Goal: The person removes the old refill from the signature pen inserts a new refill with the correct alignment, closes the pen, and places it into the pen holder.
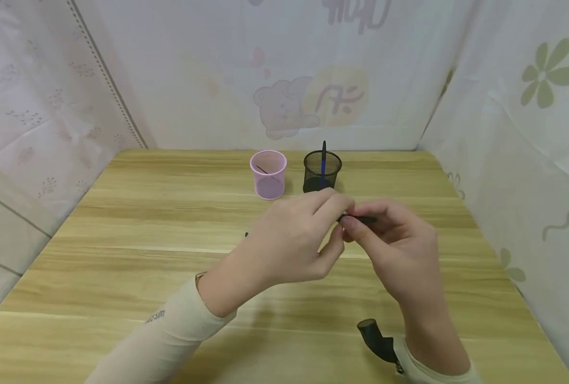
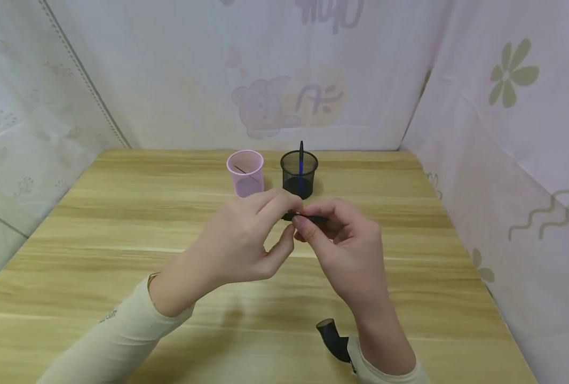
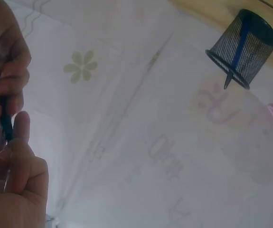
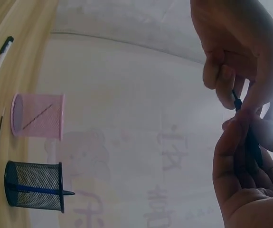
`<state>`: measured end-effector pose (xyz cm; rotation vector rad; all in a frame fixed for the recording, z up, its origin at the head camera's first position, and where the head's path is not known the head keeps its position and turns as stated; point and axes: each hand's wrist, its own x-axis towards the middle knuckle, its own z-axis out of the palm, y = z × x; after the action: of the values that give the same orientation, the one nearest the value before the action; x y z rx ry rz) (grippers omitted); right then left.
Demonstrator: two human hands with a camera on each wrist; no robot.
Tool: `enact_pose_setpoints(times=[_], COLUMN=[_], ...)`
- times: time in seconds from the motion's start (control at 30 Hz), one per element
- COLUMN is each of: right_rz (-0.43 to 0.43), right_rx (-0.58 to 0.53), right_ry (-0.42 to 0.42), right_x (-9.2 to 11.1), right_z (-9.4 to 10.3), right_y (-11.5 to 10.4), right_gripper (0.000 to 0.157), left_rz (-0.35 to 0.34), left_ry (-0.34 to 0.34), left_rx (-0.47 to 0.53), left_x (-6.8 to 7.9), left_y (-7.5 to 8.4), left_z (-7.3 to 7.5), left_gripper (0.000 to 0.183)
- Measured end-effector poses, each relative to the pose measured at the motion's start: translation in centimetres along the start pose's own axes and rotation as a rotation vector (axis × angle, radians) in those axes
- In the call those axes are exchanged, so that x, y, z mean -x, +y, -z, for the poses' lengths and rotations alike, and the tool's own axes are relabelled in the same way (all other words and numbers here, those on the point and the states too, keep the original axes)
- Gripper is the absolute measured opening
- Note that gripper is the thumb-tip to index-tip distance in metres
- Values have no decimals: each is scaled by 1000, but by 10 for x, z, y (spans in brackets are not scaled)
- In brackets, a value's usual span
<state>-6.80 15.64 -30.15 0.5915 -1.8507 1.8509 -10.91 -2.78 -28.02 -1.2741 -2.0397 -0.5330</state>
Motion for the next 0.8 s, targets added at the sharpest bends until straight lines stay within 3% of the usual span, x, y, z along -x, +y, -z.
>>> enact_pose_setpoints(times=[0.1, 0.2, 0.37, 0.53, 0.7, 0.8], right_rz=[-62, -153, -249, -252, -200, -171], right_rx=[-13, -38, -126, -309, -499, -548], right_ry=[12, 50, 83, 63, 56, 63], right_x=[2, 2, 0, 0, -1, -3], right_z=[-1, 1, 5, 12, 20, 22], right_y=[1, 2, 5, 11, 16, 18], right_gripper=[11, 9, 11, 17, 24, 25], left_rz=[1, -13, -110, -144, -37, 117], left_ry=[-8, 34, 206, 367, 513, 470], left_rx=[17, 32, 84, 241, 330, 290], left_x=[1, -1, -10, -12, -11, -6], left_y=[1, -1, -2, -8, -38, -71], left_z=[-4, -5, -2, 7, 13, 11], left_gripper=[29, 28, 15, 14, 9, 9])
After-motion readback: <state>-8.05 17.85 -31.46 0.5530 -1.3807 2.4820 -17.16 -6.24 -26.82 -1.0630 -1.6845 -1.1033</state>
